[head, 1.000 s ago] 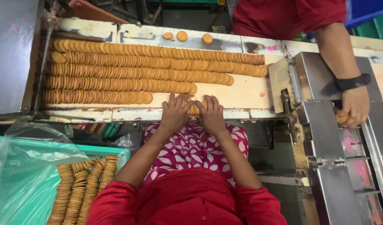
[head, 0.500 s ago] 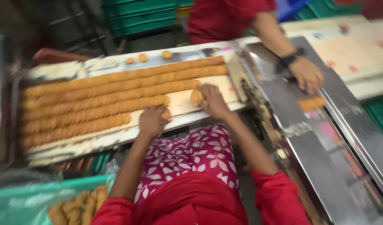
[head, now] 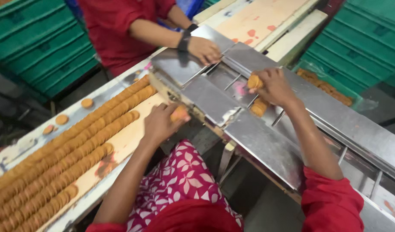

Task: The person stacks round cookies into vertical columns on a moving conveyor belt. They then transfer these stacks into a metal tray with compartments. The process is repetitive and involves handling cookies by hand.

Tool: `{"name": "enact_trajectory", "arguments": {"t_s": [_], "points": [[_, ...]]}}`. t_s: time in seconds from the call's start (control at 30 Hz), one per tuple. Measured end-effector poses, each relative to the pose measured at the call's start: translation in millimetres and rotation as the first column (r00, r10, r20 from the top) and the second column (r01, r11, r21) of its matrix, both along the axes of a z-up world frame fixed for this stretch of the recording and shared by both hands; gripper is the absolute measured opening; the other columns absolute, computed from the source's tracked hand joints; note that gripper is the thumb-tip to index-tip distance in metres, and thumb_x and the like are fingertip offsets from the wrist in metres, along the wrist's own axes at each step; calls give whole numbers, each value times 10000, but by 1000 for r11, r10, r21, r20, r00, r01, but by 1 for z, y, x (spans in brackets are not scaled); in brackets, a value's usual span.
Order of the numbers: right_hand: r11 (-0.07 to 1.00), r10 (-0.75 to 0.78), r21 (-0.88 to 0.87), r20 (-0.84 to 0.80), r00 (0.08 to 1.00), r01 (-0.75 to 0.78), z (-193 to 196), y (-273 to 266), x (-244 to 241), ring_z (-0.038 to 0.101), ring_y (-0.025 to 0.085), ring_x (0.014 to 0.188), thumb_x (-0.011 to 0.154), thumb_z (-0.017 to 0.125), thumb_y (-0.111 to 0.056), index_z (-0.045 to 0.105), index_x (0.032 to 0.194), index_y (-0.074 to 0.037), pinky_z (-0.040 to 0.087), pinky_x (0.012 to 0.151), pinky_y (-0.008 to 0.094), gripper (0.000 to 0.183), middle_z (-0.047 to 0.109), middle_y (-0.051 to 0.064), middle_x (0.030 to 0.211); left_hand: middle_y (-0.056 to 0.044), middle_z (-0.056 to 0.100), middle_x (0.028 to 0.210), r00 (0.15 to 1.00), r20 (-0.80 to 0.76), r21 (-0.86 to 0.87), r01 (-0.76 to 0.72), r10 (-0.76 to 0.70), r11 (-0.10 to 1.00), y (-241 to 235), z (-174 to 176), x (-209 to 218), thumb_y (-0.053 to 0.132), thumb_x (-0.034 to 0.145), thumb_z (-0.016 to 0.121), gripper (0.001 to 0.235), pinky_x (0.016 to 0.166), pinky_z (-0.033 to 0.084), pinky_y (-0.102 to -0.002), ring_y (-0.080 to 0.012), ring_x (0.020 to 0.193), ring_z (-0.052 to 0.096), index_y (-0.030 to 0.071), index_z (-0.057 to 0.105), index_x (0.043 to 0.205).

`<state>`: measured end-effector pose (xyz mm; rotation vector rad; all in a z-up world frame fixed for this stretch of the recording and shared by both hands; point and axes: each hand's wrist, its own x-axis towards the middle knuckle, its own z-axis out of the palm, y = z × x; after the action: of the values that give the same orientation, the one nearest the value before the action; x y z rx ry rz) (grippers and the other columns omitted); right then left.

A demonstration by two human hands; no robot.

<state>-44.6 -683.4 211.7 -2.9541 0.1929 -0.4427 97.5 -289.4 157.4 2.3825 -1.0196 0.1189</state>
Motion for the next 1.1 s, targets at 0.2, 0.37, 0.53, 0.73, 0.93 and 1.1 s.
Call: {"name": "enact_trajectory", "arguments": {"t_s": [0.2, 0.37, 0.53, 0.73, 0.93, 1.1], "points": [[991, 129, 17, -263, 956, -130, -25, -12, -10, 452, 367, 1348, 725, 842, -345, 617, 1353, -250, 404, 1104, 477, 675, 601, 101, 1363, -126, 682, 1106, 995, 71, 96, 62, -69, 993, -206, 42, 6, 610, 769, 744, 560, 809, 539, -512, -372, 1050, 646, 246, 737, 1195], [878, 371, 391, -191, 909, -276, -9, -33, -27, 564, 328, 1291, 730, 785, -164, 554, 1414, -124, 435, 1104, 438, 723, 638, 118, 1372, -187, 699, 1194, 964, -263, 171, 77, -30, 982, -298, 19, -14, 656, 844, 675, 579, 948, 516, -519, -391, 1145, 654, 232, 724, 1236], [894, 201, 421, -66, 977, -155, 27, -66, -49, 629, 327, 1222, 951, 729, -194, 598, 1394, -88, 496, 1025, 432, 474, 649, 160, 1365, -299, 637, 1251, 941, -314, -206, 58, -122, 977, -278, -11, -29, 529, 1037, 523, 590, 1011, 475, -523, -474, 1188, 604, 59, 598, 1385], [904, 87, 414, 69, 994, -108, 75, -55, -67, 700, 267, 1092, 985, 714, -200, 619, 1410, -91, 574, 945, 388, 448, 704, 135, 1233, -239, 512, 1485, 954, 37, -151, 301, -299, 942, -149, -31, -52, 428, 1064, 485, 585, 1183, 319, -544, -459, 1447, 406, 2, 500, 1463], [920, 271, 256, 128, 954, -296, 88, 48, -27, 708, 279, 1090, 962, 680, -140, 628, 1398, -73, 566, 946, 394, 444, 705, 156, 1289, -237, 304, 1658, 949, 74, -4, 307, -306, 952, -36, -105, -109, 410, 990, 589, 691, 1221, 195, -615, -397, 1531, 244, 60, 405, 1557], [801, 546, 270, 37, 837, -534, 17, 170, 64, 658, 374, 1141, 932, 732, -194, 620, 1356, -68, 511, 983, 463, 456, 685, 207, 1267, -207, 397, 1545, 985, -78, 127, 165, -156, 978, 48, -168, -105, 370, 894, 657, 634, 1150, 191, -679, -422, 1483, 283, 130, 490, 1457]]}}
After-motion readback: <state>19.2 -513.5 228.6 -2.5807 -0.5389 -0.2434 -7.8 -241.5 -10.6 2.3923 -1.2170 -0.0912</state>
